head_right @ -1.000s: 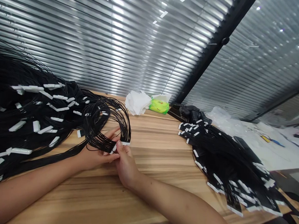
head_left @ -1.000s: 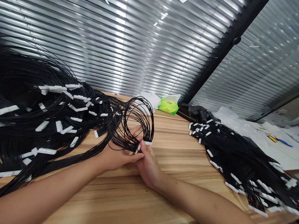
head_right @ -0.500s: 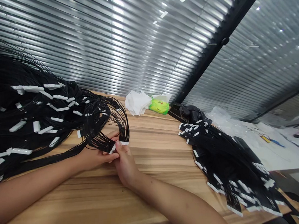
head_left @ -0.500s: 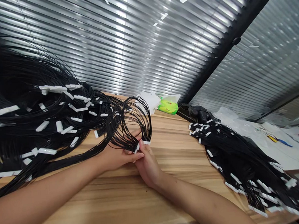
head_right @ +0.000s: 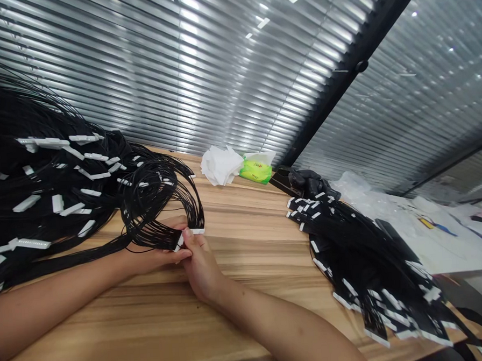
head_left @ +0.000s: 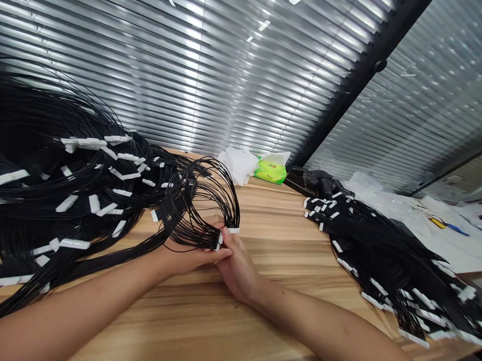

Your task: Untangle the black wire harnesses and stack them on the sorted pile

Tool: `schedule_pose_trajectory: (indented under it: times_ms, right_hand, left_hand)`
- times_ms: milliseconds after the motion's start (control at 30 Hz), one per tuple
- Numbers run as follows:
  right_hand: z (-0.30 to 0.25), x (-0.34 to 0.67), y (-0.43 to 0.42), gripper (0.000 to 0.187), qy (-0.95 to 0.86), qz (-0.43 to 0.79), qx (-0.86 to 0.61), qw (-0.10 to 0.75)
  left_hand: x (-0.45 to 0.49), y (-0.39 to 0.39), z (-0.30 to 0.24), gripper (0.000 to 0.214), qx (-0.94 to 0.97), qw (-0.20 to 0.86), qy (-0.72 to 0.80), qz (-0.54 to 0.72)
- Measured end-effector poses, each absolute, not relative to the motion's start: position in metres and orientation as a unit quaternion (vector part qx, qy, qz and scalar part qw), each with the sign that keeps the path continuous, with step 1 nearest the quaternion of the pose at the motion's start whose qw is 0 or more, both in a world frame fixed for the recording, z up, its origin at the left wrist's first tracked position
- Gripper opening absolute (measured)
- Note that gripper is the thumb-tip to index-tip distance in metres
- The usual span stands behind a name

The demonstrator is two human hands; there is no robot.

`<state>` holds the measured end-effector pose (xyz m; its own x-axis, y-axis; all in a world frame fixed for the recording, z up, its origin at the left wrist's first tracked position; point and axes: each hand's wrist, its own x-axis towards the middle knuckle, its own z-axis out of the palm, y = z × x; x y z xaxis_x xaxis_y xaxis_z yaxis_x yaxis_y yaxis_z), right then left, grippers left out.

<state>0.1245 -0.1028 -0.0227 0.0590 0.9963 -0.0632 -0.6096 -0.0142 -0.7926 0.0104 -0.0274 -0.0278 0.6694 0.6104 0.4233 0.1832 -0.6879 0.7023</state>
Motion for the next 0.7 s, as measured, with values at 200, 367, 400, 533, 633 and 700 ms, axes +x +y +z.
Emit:
schedule_pose_trajectory:
  times_ms: [200, 367, 400, 533, 633, 700]
  right_hand:
    - [-0.023, 0.125, -0.103, 0.030, -0.271, 0.631, -0.321, 0.652]
    - [-0.021, 0.124, -0.101, 0.028, -0.272, 0.641, -0.317, 0.644]
    - [-0.020, 0.124, -0.101, 0.028, -0.271, 0.639, -0.319, 0.645]
    - [-0.016, 0.123, -0.102, 0.024, -0.280, 0.628, -0.324, 0.650]
    - [-0.015, 0.123, -0.101, 0.023, -0.280, 0.627, -0.318, 0.654]
    - [-0.017, 0.124, -0.100, 0.024, -0.272, 0.623, -0.319, 0.660]
  left_hand:
    - [0.011, -0.026, -0.019, 0.036, 0.875, 0.295, 0.234, 0.305]
    - [0.012, -0.029, -0.009, 0.033, 0.856, 0.361, 0.214, 0.302]
    - [0.012, -0.029, -0.009, 0.039, 0.844, 0.384, 0.210, 0.310]
    - [0.013, -0.031, -0.016, 0.070, 0.776, 0.448, 0.230, 0.380]
    - [0.013, -0.030, -0.023, 0.071, 0.746, 0.482, 0.233, 0.397]
    - [0.013, -0.029, -0.024, 0.068, 0.750, 0.485, 0.231, 0.386]
